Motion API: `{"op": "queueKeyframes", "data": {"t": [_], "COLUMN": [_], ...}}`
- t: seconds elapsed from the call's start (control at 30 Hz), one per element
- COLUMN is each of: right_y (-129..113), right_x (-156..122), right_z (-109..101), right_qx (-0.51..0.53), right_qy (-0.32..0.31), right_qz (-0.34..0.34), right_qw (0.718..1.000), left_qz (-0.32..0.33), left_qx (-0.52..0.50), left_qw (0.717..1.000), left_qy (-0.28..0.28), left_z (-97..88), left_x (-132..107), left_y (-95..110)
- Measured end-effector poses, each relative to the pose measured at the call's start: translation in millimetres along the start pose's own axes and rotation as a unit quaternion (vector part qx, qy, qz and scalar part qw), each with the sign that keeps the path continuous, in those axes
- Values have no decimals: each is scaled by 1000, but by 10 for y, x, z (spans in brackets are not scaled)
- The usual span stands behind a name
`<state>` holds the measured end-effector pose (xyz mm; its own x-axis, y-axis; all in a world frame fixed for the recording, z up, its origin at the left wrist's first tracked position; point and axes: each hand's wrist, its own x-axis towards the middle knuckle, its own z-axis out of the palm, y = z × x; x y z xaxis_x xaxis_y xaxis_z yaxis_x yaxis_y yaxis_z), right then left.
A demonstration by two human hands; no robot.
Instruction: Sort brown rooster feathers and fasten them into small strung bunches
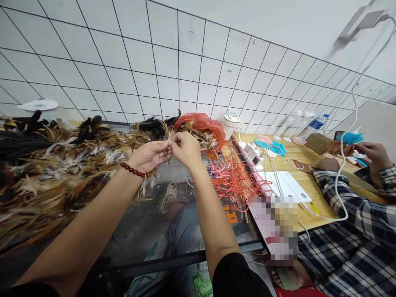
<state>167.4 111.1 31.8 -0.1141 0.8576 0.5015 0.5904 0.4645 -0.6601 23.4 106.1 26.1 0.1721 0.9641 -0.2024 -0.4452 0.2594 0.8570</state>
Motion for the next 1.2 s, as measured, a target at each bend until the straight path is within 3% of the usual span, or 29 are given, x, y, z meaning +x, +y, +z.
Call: {"op": "queueKeyframes", "data": {"t": [0.13, 0.2, 0.27, 0.33, 0.37, 0.43, 0.63, 0.87, 1.0, 1.07, 1.2], "right_y": [97, 142, 166, 164, 155, 132, 103, 135, 142, 139, 139], "right_x": [44, 54, 47, 28, 18, 7, 37, 54, 54, 50, 31], "right_z": [34, 26, -5, -44, -57, -64, -13, 29, 95, 109, 106], "right_qx": [77, 165, 295, 407, 440, 468, 473, 423, 415, 381, 190], "right_qy": [37, 31, -58, -167, -198, -196, -83, -53, -53, -53, -31], "right_qz": [64, 112, 156, 173, 172, 172, 204, 211, 152, 107, 18], "right_qw": [994, 979, 941, 881, 859, 844, 853, 880, 895, 917, 981], "left_qz": [14, 6, -7, -23, -32, -46, -62, -53, -35, -32, -54], "left_qx": [25, 5, -9, -12, -11, -4, 27, 54, -3, -46, -94], "left_qw": [999, 999, 999, 998, 998, 998, 992, 992, 998, 998, 994], "left_qy": [-17, -34, -47, -50, -47, -47, -108, -101, -42, -8, 7], "left_z": [-1, 2, 13, 29, 37, 49, 23, 22, 45, 45, 30], "left_x": [0, -2, -10, -25, -33, -44, -34, -45, -39, -30, -22], "left_y": [-4, 0, 8, 14, 15, 13, -4, -16, -29, -18, 28]}}
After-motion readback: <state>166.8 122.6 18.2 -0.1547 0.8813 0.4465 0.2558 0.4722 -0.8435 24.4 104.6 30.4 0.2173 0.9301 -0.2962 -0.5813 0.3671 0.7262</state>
